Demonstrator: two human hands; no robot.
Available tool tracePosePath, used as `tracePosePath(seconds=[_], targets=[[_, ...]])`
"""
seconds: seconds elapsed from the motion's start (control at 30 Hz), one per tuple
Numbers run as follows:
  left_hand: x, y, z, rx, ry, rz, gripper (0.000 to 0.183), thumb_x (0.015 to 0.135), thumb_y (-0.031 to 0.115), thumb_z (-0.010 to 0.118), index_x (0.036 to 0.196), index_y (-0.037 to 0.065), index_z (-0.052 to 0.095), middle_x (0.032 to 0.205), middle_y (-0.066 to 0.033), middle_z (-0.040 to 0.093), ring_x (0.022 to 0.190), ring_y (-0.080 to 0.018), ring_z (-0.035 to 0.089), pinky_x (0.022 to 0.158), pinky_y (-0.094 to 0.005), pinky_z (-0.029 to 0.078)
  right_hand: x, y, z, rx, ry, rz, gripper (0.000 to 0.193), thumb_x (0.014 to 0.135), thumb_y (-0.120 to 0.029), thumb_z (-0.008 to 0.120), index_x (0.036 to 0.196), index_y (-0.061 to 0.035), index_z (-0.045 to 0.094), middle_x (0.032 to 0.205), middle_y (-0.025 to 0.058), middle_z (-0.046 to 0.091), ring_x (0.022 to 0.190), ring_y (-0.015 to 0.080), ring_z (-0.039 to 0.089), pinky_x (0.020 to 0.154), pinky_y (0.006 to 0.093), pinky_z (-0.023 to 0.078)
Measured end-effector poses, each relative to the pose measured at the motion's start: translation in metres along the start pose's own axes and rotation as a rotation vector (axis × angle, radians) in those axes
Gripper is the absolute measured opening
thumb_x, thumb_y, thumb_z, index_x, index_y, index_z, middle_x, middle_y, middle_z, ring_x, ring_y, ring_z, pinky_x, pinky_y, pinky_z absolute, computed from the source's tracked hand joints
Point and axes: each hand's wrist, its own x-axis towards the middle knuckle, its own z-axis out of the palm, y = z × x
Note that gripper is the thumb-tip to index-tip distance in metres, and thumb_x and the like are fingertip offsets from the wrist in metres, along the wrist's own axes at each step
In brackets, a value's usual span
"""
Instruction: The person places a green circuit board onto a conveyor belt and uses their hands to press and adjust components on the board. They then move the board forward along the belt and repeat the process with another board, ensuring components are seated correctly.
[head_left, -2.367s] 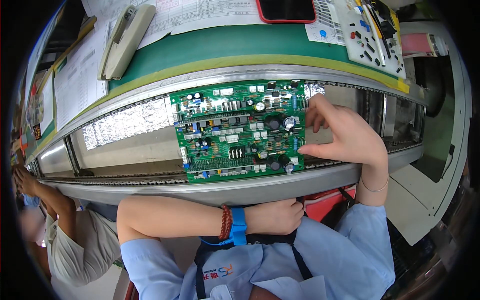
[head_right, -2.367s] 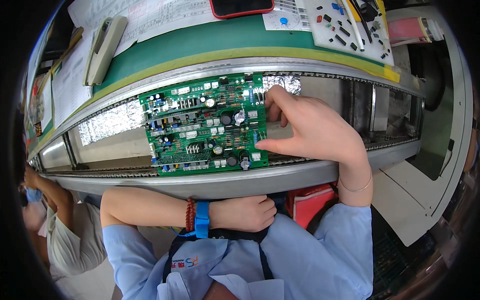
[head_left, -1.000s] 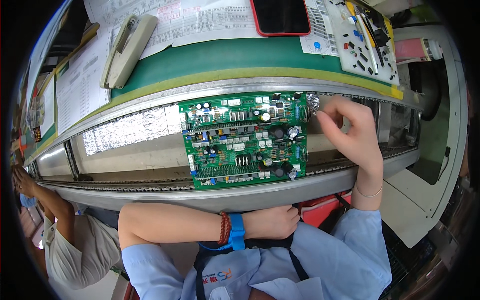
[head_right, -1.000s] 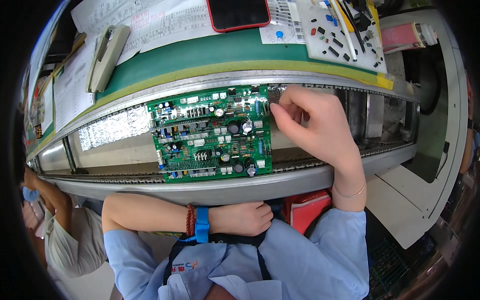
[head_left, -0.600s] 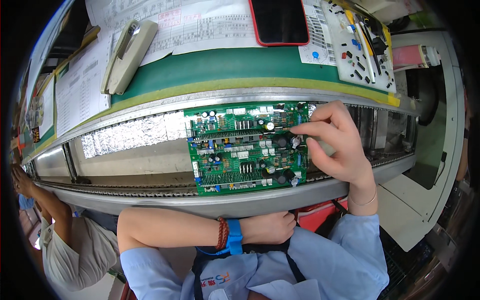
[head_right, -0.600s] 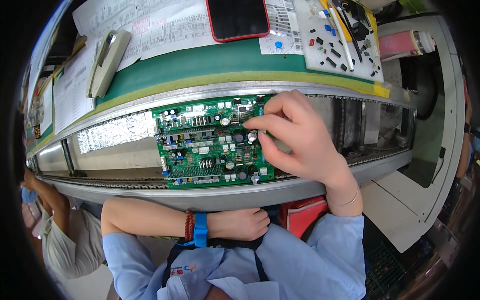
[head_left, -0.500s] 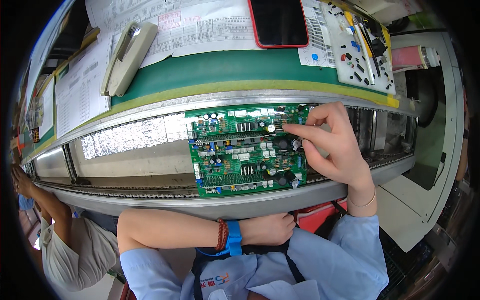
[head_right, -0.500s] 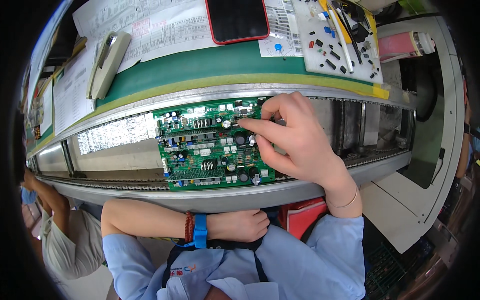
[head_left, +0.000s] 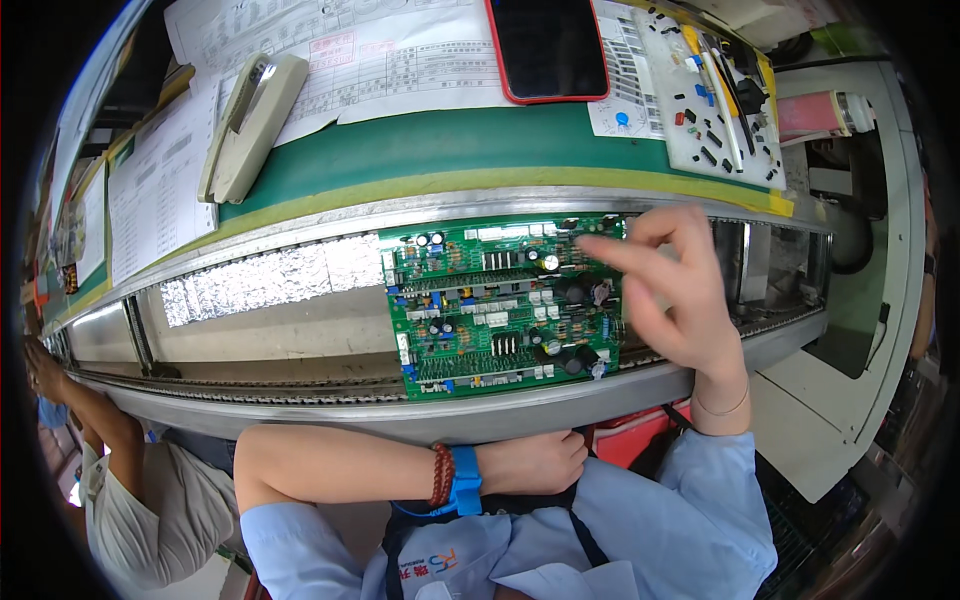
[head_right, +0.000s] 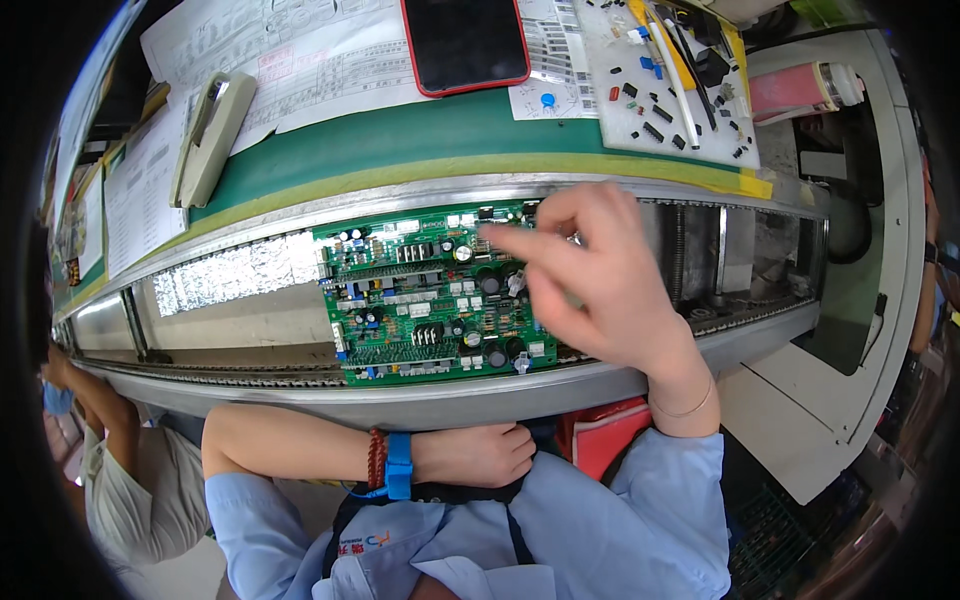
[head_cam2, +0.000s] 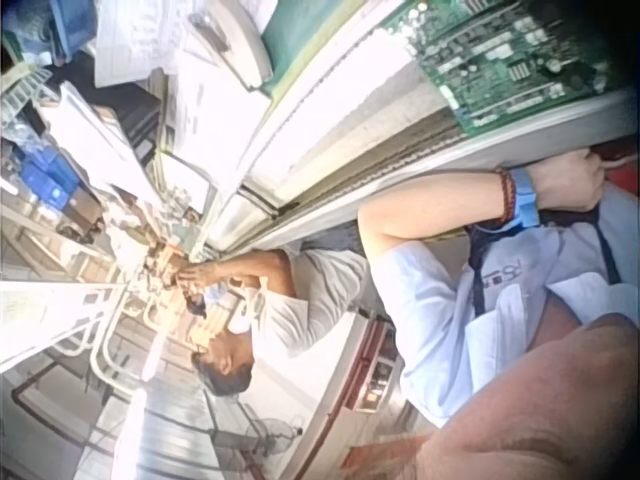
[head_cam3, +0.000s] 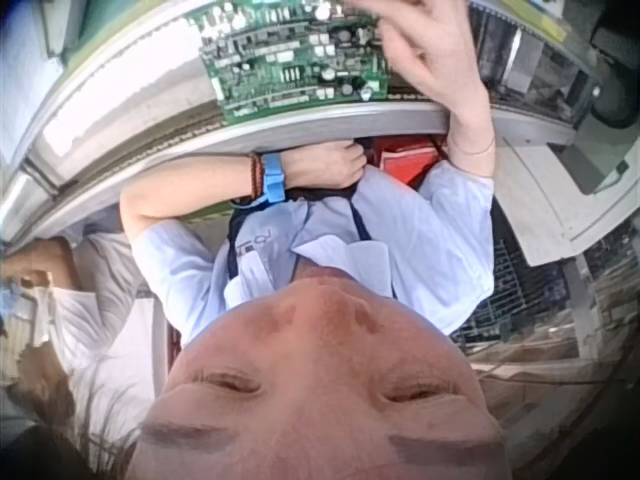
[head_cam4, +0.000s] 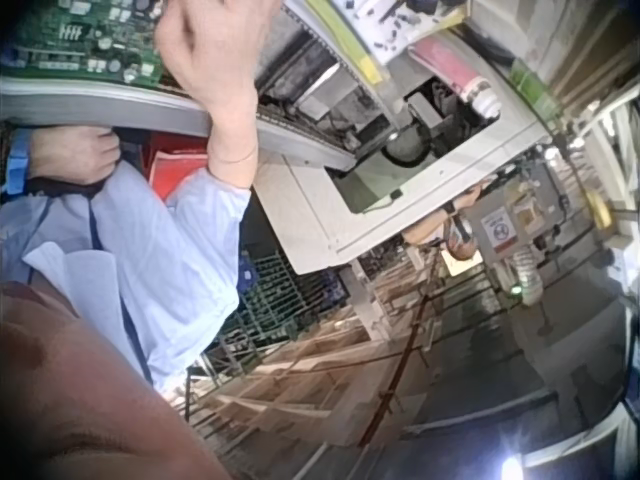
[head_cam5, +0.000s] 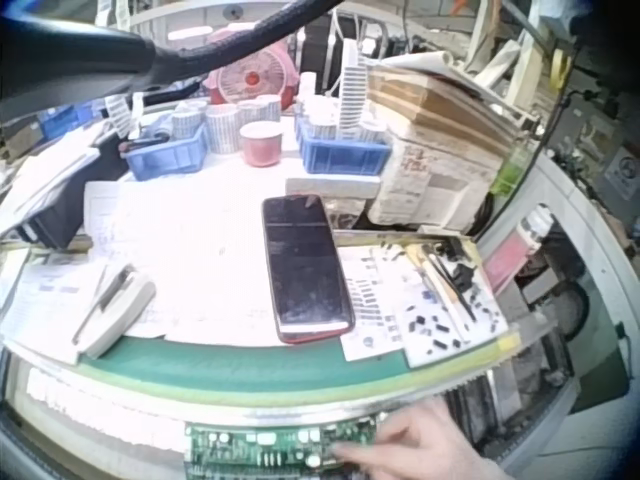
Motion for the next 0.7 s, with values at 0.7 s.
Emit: tracePosePath(seconds=[0.7], targets=[[0.0, -0.002, -0.002, -0.017, -0.061, 0.017, 0.009, 0.076, 0.016, 0.054, 0.075, 0.007, 0.057, 0.076, -0.0016, 0.052, 0.075, -0.0146, 0.052, 0.072, -0.0266, 0.041, -0.006, 0.017, -0.007, -0.005, 0.23, 0.236, 0.014, 0.073, 0.003, 0.056, 0.086, -0.0007, 0.059, 0.079, 0.0092, 0.06, 0.072, 0.0235, 0.055, 0.068, 0.0332, 0.045]])
